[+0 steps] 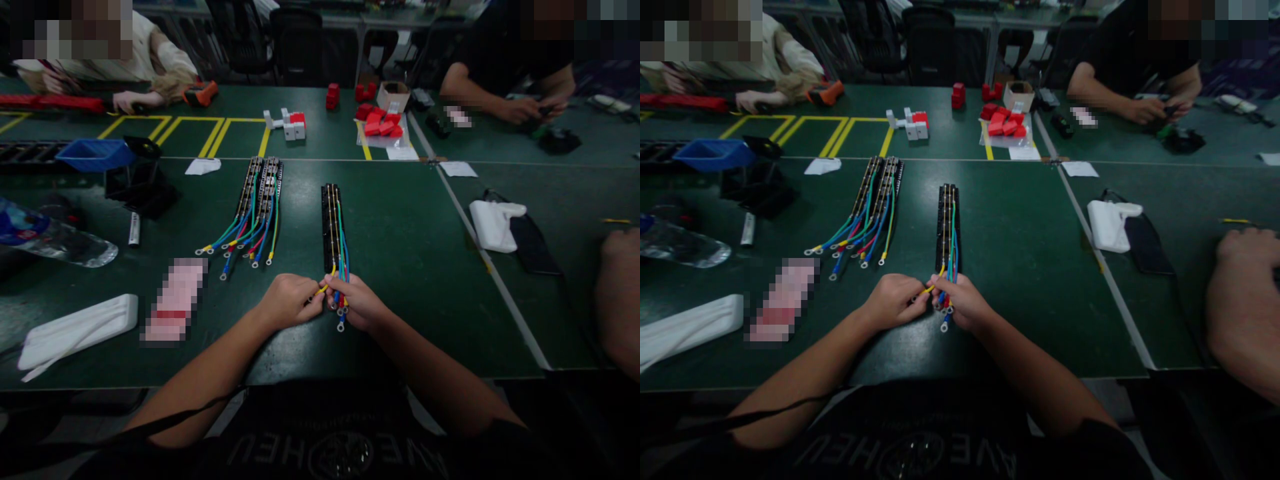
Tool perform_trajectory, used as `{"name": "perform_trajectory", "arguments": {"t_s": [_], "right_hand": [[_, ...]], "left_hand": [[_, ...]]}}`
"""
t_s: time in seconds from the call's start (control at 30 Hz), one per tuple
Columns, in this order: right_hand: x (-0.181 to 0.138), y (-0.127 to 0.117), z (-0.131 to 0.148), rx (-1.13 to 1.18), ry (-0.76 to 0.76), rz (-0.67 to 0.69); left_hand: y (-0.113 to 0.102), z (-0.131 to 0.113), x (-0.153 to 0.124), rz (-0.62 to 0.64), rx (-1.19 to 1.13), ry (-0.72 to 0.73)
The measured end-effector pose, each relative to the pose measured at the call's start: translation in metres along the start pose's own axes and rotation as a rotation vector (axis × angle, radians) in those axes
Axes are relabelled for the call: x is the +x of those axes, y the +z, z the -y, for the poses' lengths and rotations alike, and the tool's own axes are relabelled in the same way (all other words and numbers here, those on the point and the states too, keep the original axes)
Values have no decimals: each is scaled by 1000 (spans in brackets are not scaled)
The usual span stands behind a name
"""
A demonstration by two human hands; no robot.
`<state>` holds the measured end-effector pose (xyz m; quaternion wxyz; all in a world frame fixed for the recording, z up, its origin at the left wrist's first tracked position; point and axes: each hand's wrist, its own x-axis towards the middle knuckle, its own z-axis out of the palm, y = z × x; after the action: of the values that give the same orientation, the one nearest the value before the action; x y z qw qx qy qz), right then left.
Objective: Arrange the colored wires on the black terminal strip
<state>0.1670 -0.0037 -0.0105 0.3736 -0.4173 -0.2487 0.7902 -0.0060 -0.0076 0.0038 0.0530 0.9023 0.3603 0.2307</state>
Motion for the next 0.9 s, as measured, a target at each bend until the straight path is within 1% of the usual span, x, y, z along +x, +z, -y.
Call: {"name": "perform_trajectory", "arguments": {"t_s": [0.33, 0.7, 0.9], "right_hand": [[2, -2, -1, 11, -8, 23], [1, 0, -1, 17, 5, -5], [1, 0, 0, 4, 1, 3]], "left_hand": [[0, 0, 0, -36, -10, 6], [2, 0, -1, -21, -13, 6], [1, 0, 0, -23, -27, 5]]}}
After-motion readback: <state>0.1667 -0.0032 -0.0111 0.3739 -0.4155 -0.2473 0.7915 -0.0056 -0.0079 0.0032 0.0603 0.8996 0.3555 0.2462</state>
